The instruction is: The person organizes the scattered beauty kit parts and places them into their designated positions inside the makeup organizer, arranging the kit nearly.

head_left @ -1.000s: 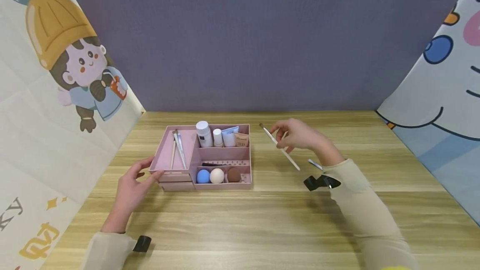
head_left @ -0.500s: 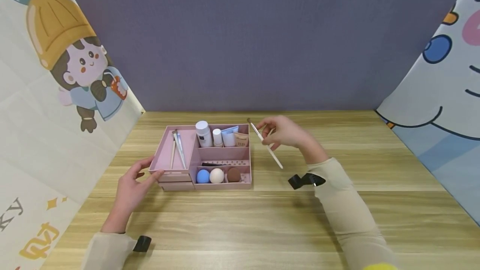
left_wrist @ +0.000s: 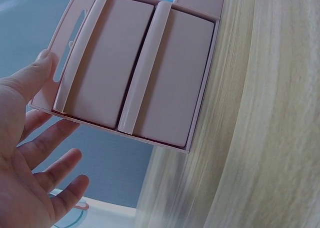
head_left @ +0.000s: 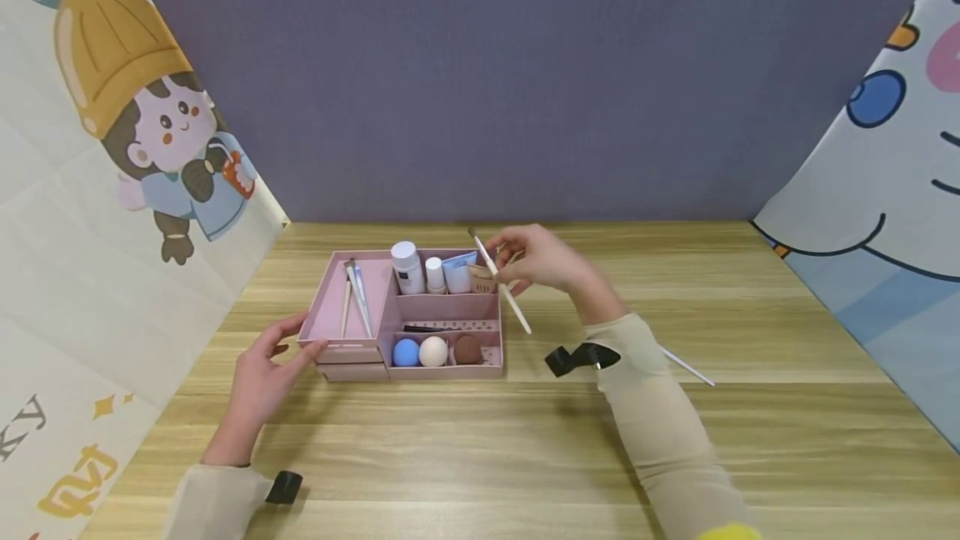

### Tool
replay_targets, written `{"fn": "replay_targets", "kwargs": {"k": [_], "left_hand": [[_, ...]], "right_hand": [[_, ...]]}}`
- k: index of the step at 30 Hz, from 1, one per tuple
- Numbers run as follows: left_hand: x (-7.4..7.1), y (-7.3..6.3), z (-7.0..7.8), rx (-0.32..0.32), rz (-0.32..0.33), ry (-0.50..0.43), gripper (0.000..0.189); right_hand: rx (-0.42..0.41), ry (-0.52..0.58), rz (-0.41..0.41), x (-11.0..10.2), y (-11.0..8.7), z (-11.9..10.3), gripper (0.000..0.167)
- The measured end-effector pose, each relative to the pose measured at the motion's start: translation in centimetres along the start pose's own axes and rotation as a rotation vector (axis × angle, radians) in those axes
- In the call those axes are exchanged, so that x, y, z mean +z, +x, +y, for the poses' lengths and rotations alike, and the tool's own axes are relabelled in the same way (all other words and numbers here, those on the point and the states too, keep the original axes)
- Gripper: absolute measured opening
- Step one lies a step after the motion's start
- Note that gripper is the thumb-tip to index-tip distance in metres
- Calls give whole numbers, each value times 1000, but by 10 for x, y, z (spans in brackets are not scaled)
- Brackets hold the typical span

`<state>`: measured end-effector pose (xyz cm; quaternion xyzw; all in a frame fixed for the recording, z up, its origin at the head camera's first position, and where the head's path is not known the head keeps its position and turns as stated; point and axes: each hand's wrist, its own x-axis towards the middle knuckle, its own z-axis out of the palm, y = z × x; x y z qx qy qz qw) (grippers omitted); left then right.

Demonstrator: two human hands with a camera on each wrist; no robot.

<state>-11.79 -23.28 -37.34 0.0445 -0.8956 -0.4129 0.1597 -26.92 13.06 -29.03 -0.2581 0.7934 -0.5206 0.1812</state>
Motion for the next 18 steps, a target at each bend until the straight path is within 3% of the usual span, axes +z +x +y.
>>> {"fn": "replay_targets", "kwargs": {"k": [18], "left_hand": [[1,0,-1,3,7,-5,51]], "right_hand": [[-35,110,-9,29,16,-11,47]]}}
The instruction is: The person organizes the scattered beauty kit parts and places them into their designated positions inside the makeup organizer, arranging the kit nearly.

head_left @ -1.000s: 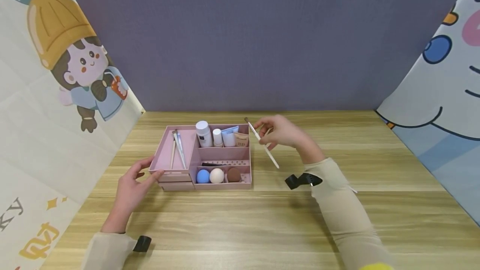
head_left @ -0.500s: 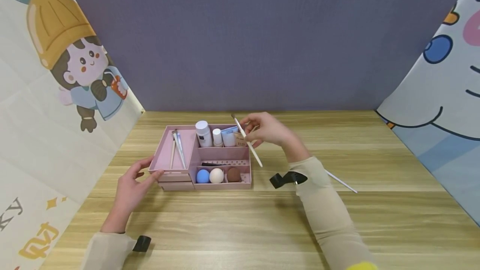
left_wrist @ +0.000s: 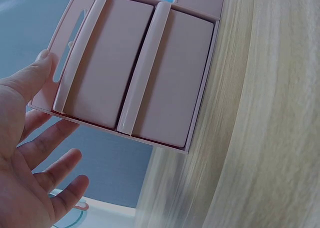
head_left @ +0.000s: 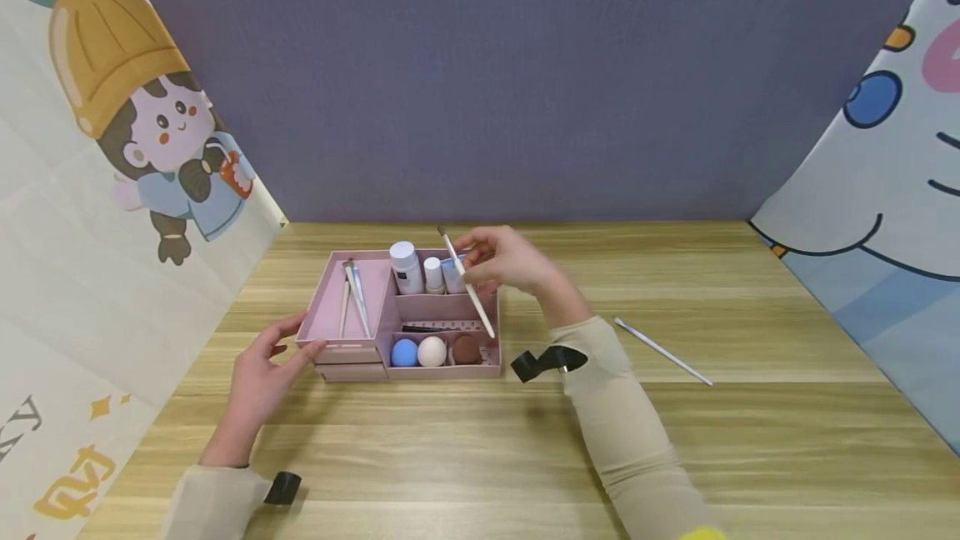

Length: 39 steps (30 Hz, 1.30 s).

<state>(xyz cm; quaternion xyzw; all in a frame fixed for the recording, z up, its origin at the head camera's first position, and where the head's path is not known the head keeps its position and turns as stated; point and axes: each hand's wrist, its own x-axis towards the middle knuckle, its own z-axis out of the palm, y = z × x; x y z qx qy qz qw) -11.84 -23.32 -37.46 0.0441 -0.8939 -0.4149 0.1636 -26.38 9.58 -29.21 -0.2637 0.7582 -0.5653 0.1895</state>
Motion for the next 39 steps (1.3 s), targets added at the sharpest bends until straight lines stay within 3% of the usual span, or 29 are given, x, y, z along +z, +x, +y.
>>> {"fn": "replay_targets", "kwargs": {"k": [6,27,39], "left_hand": [[0,1,-1,-3,-4,2,52],[0,2,-1,-3,-11,3,52],[-1,2,-1,2,-10,1,51]], "right_hand": [[-1,32,9,8,5,1,47],[22,298,85,40,28,-1,48],[11,379,114,61,40,2,49]]}}
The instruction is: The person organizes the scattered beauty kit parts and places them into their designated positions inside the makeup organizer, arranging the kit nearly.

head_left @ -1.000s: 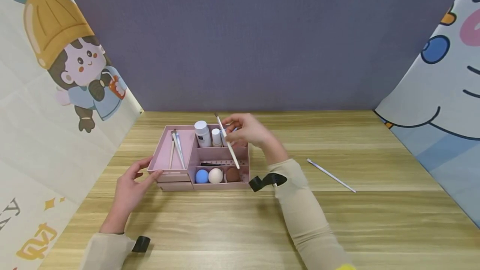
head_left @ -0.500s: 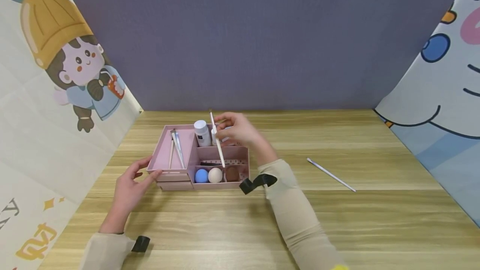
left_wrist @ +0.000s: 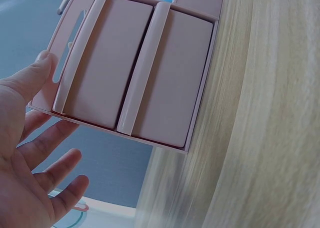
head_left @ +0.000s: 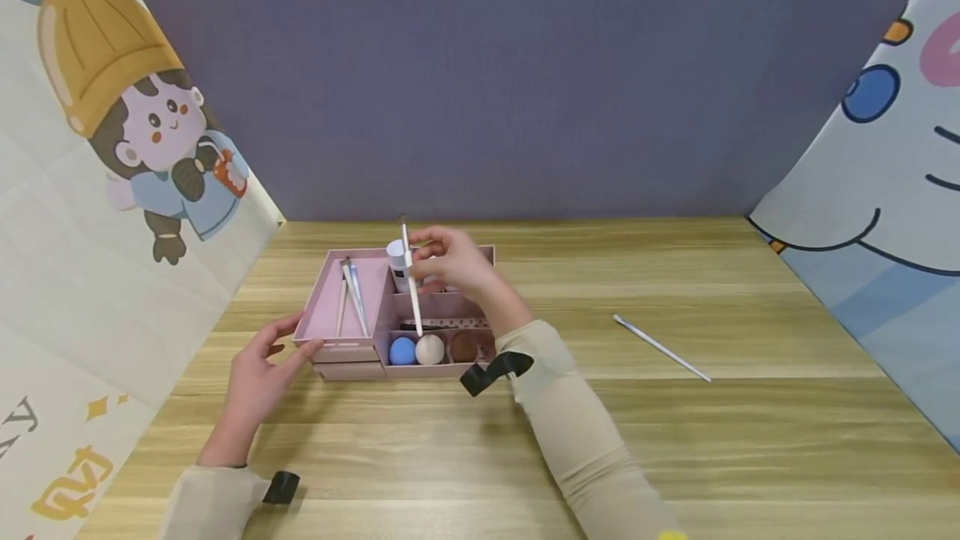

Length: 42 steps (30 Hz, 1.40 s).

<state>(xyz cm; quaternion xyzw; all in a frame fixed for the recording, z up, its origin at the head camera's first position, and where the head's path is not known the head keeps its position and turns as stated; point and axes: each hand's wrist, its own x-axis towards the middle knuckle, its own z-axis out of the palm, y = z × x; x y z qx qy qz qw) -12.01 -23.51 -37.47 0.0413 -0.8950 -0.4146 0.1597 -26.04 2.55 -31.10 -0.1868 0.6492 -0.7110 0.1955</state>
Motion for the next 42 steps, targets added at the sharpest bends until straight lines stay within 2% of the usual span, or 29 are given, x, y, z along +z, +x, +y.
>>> {"fn": "replay_targets", "kwargs": {"k": [19,34,42], "left_hand": [[2,0,0,9,4,5,50],[4,1,3,-2,-5,3,52],[4,2,2,-7,-4,-2,52]], "right_hand": [[35,72,56,26,11,8,48],[20,115,115,44,24,17,43],[3,152,149,53,23,15,43]]}}
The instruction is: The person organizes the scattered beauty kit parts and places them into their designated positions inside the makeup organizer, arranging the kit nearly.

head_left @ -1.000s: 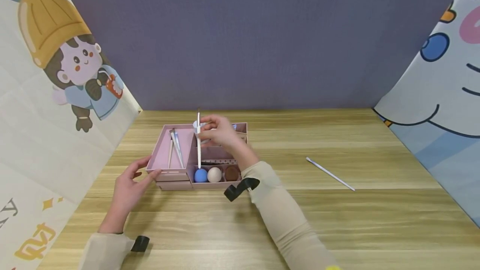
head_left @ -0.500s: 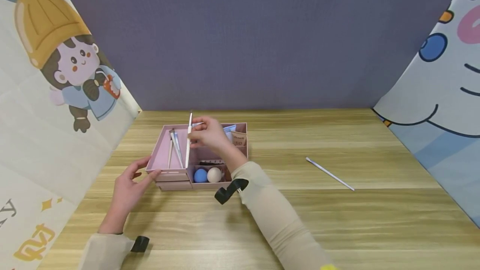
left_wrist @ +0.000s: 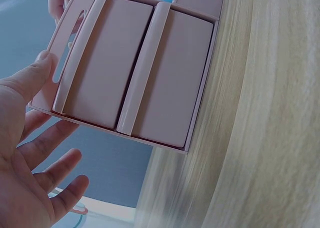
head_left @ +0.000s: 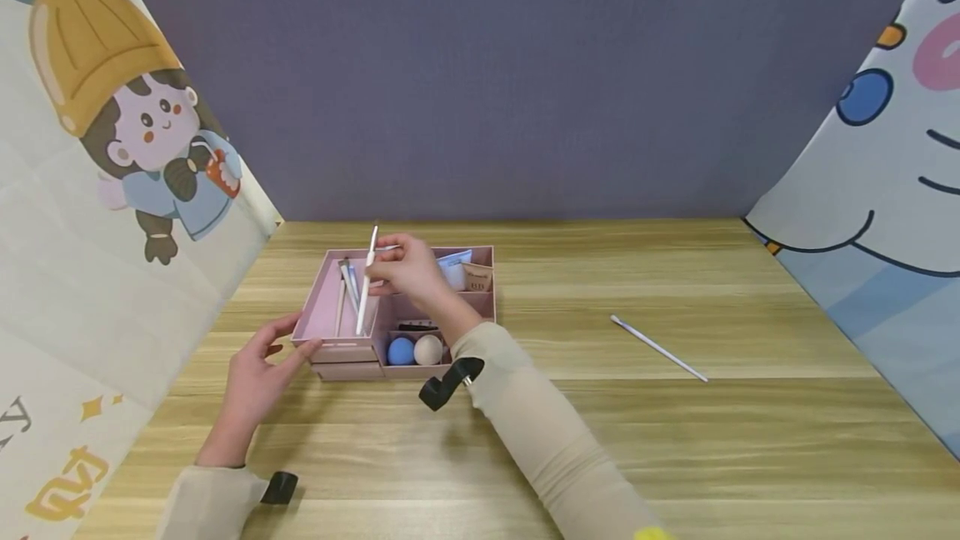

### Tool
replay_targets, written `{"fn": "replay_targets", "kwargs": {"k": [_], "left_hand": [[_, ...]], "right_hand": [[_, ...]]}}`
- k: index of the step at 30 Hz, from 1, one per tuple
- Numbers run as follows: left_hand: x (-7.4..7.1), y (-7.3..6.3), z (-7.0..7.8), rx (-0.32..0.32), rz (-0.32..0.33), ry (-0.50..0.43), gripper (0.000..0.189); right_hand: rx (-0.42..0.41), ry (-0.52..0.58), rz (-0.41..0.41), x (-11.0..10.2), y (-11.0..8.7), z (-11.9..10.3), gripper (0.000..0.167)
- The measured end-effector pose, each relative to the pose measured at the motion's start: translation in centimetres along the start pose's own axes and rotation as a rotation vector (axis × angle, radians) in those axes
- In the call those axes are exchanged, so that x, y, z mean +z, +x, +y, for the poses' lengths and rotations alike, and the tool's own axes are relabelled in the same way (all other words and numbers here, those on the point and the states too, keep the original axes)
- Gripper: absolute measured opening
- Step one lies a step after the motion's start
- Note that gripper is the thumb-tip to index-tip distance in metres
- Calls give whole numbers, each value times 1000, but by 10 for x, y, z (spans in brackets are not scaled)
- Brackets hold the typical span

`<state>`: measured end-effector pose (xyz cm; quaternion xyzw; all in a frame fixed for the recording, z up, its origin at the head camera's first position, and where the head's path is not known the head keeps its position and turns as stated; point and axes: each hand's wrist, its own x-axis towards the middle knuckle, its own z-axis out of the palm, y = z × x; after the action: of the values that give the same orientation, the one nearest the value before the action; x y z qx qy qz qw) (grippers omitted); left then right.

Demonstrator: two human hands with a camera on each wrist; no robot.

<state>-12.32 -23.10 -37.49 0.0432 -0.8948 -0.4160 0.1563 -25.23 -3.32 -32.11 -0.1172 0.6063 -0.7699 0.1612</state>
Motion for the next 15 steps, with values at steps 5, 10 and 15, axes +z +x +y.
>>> {"fn": "replay_targets", "kwargs": {"k": [5,10,15], "left_hand": [[-1,0,-1,1,-4,5,53],[-1,0,0,6,-2,5,52],[0,-1,0,9,2,5,51]], "right_hand": [[-10,13,26,7,1,2,44],[-14,8,48,14,4,5,44],[-24,10,57,20,5,6,45]]}}
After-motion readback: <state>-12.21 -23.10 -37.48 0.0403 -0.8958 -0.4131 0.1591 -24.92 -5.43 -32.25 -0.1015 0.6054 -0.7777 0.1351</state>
